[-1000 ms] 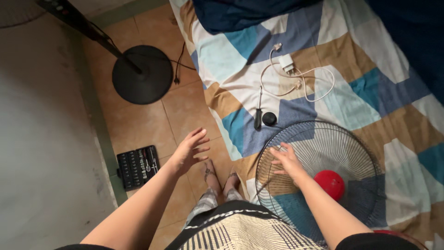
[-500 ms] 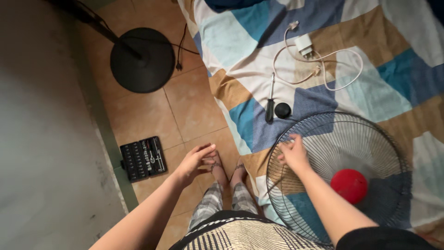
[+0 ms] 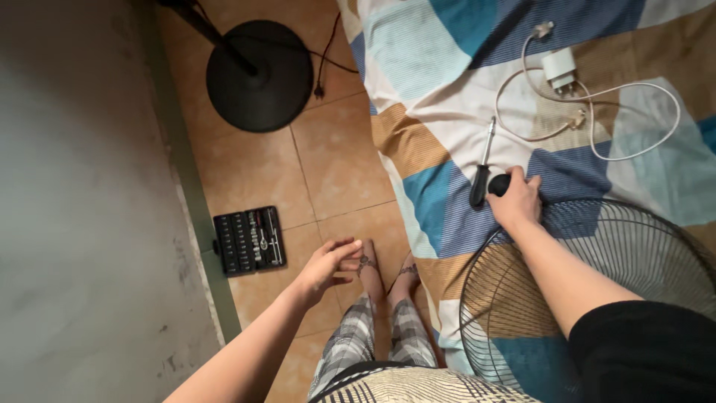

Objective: The person assembles a standing fan by attaching the fan blades to the motor hub, securing them with a nut, and then attaching the front and rear wire cages. The person uses a screwdriver to tighten the nut and ensures all components are properly aligned.

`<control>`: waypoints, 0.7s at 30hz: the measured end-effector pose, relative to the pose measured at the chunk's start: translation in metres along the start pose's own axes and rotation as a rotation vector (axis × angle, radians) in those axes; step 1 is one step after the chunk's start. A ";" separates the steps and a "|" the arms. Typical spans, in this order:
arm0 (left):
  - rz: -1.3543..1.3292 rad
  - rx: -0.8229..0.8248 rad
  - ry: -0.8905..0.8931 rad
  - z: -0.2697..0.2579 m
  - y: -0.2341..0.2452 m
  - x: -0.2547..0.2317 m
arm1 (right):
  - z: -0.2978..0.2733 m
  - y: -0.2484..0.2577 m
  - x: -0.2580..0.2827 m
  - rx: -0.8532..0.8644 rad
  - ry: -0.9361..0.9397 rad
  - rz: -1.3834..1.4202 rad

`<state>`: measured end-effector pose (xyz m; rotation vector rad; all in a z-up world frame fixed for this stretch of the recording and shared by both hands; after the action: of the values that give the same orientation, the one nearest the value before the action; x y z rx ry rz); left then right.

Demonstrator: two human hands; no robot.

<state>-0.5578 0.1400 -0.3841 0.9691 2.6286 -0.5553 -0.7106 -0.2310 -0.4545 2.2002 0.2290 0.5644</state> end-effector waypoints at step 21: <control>-0.263 0.251 -0.680 -0.157 -0.074 -0.209 | -0.191 0.156 0.262 0.470 0.506 1.206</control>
<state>-0.4741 0.0421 -0.1457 0.3801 2.0969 -1.0773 -0.5738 -0.1077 -0.1453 2.4169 -0.8598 1.8683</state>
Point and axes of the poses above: each hand's wrist, its own z-axis towards the middle knuckle, its own y-axis out of the back of the hand, x = y × z, the point moved 1 cm from there along z, towards the middle knuckle, and after that the axes turned 10 degrees about x, right-handed, at the moved point
